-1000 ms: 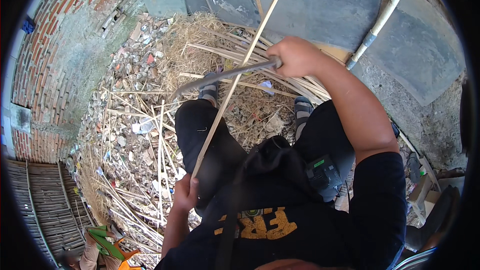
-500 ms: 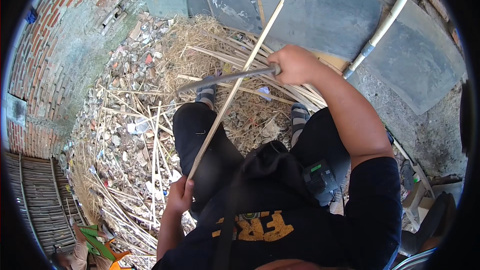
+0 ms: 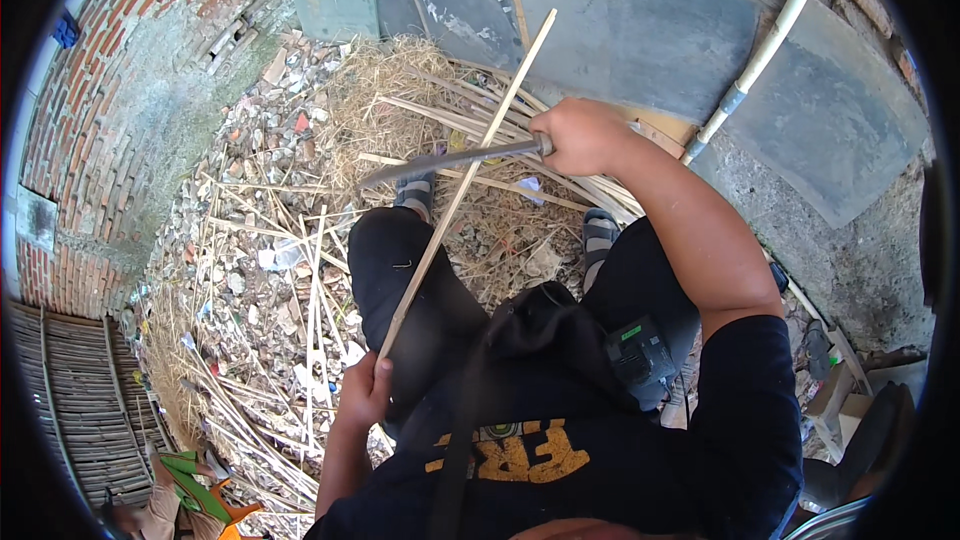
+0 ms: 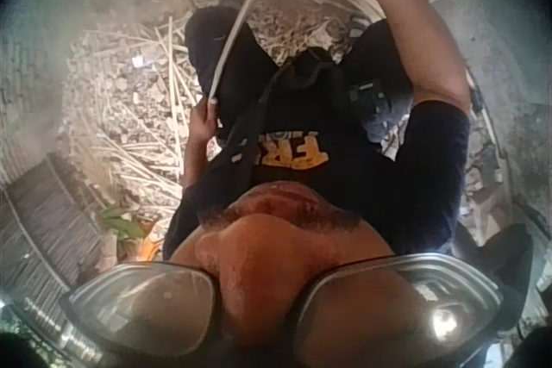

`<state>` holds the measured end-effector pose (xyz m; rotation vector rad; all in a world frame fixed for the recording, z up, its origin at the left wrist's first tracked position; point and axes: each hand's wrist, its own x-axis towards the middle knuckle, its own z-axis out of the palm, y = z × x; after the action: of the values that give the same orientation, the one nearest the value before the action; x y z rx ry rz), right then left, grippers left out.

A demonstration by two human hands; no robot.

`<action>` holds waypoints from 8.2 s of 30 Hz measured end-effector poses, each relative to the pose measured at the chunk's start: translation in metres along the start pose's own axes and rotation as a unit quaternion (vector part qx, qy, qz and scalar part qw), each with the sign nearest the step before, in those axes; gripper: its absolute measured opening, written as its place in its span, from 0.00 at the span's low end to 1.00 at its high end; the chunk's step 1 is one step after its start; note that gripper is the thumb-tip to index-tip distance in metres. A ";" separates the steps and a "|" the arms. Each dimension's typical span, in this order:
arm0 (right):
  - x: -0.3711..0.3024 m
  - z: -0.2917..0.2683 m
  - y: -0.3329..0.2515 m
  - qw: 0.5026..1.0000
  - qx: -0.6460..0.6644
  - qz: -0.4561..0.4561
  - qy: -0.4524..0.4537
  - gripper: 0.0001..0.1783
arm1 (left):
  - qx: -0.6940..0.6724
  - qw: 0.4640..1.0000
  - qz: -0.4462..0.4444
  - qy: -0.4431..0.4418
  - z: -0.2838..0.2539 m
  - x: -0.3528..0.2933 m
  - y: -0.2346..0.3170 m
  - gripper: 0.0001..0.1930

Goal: The person strips layers from a bamboo pole using a large knife while holding the bamboo against their lap.

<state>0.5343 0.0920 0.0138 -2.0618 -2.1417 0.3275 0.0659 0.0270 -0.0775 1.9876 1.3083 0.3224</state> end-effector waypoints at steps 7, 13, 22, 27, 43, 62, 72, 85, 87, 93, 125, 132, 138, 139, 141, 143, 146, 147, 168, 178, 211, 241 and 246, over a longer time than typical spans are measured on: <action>0.029 0.019 0.056 0.989 0.111 0.094 0.004 0.22 | 0.060 0.998 0.010 0.028 0.008 0.001 0.012 0.23; 0.016 0.015 0.046 0.993 0.081 0.083 0.027 0.19 | 0.006 1.000 -0.005 -0.014 -0.006 0.004 0.007 0.26; 0.021 0.014 0.051 0.994 0.097 0.049 0.016 0.18 | 0.011 1.000 0.018 0.008 0.010 0.008 -0.002 0.25; 0.030 0.027 0.068 0.989 0.098 0.105 0.039 0.18 | 0.026 0.999 0.014 0.017 0.004 0.004 0.004 0.26; 0.030 0.028 0.068 0.986 0.129 0.089 0.052 0.17 | 0.040 0.998 0.035 0.031 0.010 0.005 0.002 0.25; 0.036 0.023 0.086 0.977 0.120 0.158 0.073 0.26 | 0.029 0.999 0.024 0.021 0.007 0.006 0.007 0.23; 0.007 0.002 0.032 0.994 0.076 0.065 0.044 0.22 | 0.042 0.999 0.015 0.007 0.004 0.003 0.003 0.22; 0.027 0.022 0.068 0.988 0.102 0.104 0.054 0.25 | 0.065 0.998 0.007 0.019 0.005 0.003 0.010 0.21; 0.021 0.020 0.061 0.990 0.083 0.095 0.057 0.25 | 0.064 0.998 0.004 0.014 0.003 0.003 0.012 0.21; 0.005 -0.002 0.019 0.997 0.059 0.058 -0.003 0.16 | 0.033 0.999 -0.002 0.015 0.007 0.004 0.004 0.21; 0.018 0.029 0.052 0.984 0.112 0.037 0.134 0.13 | 0.050 0.998 0.018 0.024 0.007 0.002 0.003 0.21; 0.009 0.007 0.037 0.997 0.042 0.058 0.014 0.18 | 0.022 1.000 0.009 0.005 0.008 0.004 0.002 0.21; 0.031 0.020 0.064 0.985 0.109 0.131 0.017 0.18 | 0.070 0.997 0.019 0.030 0.009 0.004 0.008 0.20; 0.028 0.020 0.062 0.986 0.110 0.117 0.040 0.18 | 0.059 0.998 0.015 0.023 0.008 0.003 0.008 0.20; 0.022 0.019 0.055 0.986 0.114 0.103 0.063 0.18 | 0.049 0.999 0.010 0.015 0.006 0.002 0.008 0.19; 0.016 0.014 0.046 0.990 0.099 0.069 0.071 0.18 | 0.052 0.999 0.003 0.016 0.005 0.002 0.009 0.19; 0.009 0.004 0.023 0.997 0.052 0.056 0.004 0.17 | 0.043 0.999 0.017 0.024 0.009 0.002 0.001 0.19; 0.008 0.003 0.020 0.997 0.053 0.056 0.003 0.17 | 0.044 0.999 0.016 0.022 0.009 0.002 0.001 0.19; 0.006 0.006 0.028 0.997 0.050 0.016 0.048 0.14 | 0.025 1.000 0.004 0.018 0.013 0.005 -0.008 0.20; 0.023 0.020 0.071 0.985 0.110 0.090 0.097 0.18 | 0.067 0.997 0.004 0.030 0.011 0.004 0.002 0.17; 0.029 0.018 0.082 0.977 0.120 0.144 0.098 0.17 | 0.103 0.994 0.014 0.020 0.004 0.006 0.006 0.18; 0.036 0.022 0.073 0.984 0.098 0.114 0.093 0.21 | 0.035 0.999 0.029 0.004 0.007 0.006 -0.004 0.21; 0.013 0.015 0.042 0.991 0.098 0.019 0.084 0.19 | -0.016 0.999 -0.022 -0.022 0.000 0.006 -0.010 0.21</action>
<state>0.5699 0.1051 -0.0120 -1.9477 -1.8958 0.3400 0.0624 0.0345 -0.0854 1.9253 1.3079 0.2753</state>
